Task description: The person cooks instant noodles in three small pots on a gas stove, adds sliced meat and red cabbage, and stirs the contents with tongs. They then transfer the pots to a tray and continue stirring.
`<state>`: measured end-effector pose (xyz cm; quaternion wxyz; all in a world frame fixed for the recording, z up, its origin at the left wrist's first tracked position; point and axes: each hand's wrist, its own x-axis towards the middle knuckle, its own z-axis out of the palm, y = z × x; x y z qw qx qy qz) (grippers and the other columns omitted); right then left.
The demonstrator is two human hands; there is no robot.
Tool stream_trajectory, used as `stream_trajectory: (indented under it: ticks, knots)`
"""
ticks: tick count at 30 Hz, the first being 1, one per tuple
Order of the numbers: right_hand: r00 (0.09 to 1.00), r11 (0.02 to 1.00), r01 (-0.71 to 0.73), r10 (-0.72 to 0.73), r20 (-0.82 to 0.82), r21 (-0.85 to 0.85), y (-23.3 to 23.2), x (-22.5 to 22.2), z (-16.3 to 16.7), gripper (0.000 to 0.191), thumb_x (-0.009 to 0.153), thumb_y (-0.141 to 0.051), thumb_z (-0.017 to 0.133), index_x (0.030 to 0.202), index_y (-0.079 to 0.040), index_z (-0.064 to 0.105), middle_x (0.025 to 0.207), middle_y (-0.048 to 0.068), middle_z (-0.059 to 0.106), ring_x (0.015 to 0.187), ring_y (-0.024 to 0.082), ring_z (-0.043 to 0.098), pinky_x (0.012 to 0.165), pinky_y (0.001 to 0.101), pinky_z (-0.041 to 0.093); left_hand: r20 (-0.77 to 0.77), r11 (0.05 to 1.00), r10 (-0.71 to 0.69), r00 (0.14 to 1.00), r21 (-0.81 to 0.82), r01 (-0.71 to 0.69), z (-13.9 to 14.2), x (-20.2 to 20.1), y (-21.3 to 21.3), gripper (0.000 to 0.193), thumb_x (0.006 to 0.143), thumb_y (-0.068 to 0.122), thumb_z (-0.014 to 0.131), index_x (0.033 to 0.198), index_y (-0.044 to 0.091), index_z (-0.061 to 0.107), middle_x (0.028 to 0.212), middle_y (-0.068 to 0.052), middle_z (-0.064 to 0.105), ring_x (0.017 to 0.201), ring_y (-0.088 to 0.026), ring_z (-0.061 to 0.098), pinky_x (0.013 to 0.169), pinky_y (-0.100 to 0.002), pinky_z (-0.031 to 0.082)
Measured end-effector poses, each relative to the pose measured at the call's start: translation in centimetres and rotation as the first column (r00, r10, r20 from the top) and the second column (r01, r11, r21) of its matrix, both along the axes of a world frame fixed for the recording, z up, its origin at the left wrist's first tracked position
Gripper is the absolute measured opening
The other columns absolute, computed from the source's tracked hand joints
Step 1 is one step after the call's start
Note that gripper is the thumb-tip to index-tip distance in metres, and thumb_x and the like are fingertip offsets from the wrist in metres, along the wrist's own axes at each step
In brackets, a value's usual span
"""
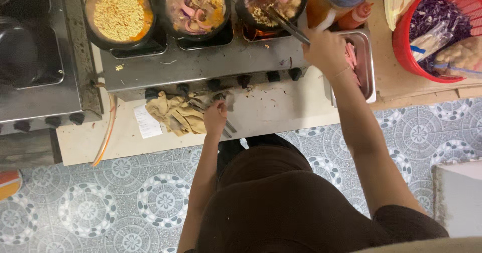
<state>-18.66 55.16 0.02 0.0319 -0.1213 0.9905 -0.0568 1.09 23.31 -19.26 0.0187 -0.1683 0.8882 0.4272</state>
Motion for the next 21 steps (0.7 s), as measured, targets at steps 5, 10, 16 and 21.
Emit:
stream_trajectory:
  ticks: [5,10,16,21]
  knots:
    - [0.985,0.949,-0.171,0.163,-0.051,-0.264,2.1,-2.2,0.2,0.04,0.089,-0.031,0.074,0.127,-0.018,0.074,0.091,0.019,0.075,0.077,0.039,0.071,0.068,0.0518,0.055,0.096,1.0,0.004,0.995,0.0,-0.004,-0.4,0.2,0.3,0.028,0.097,0.029,0.061,0.116,0.011,0.073,0.097,-0.013,0.076,0.087,-0.031,0.073,0.076,-0.042,0.056]
    - [0.775,0.686,0.485,-0.05,0.63,-0.543,1.8,-3.6,-4.1,0.035,0.098,-0.024,0.062,0.126,-0.003,0.065,0.071,0.009,0.064,0.053,0.02,0.061,0.047,0.0341,0.049,0.016,0.996,0.063,0.998,0.069,-0.064,-0.5,0.0,0.7,0.027,0.096,0.028,0.063,0.112,0.01,0.075,0.099,-0.012,0.077,0.083,-0.028,0.075,0.075,-0.04,0.058]
    - [0.583,0.379,0.683,0.232,0.779,-0.624,6.4,-5.0,-5.6,0.03,0.106,-0.026,0.06,0.11,0.004,0.066,0.07,0.007,0.062,0.052,0.014,0.057,0.043,0.0276,0.04,0.085,0.993,0.08,0.993,0.083,-0.087,-0.5,0.1,1.0,0.028,0.097,0.031,0.065,0.111,0.009,0.075,0.097,-0.011,0.077,0.082,-0.026,0.073,0.073,-0.039,0.057]
    - [0.676,0.521,0.591,0.098,0.731,-0.616,8.7,-2.1,-1.6,0.031,0.104,-0.025,0.058,0.117,0.002,0.062,0.077,0.007,0.066,0.054,0.013,0.057,0.043,0.0282,0.04,-0.027,0.973,0.084,0.996,0.216,-0.076,-1.0,0.1,2.5,0.026,0.094,0.027,0.066,0.109,0.008,0.073,0.094,-0.009,0.077,0.084,-0.025,0.075,0.076,-0.038,0.057]
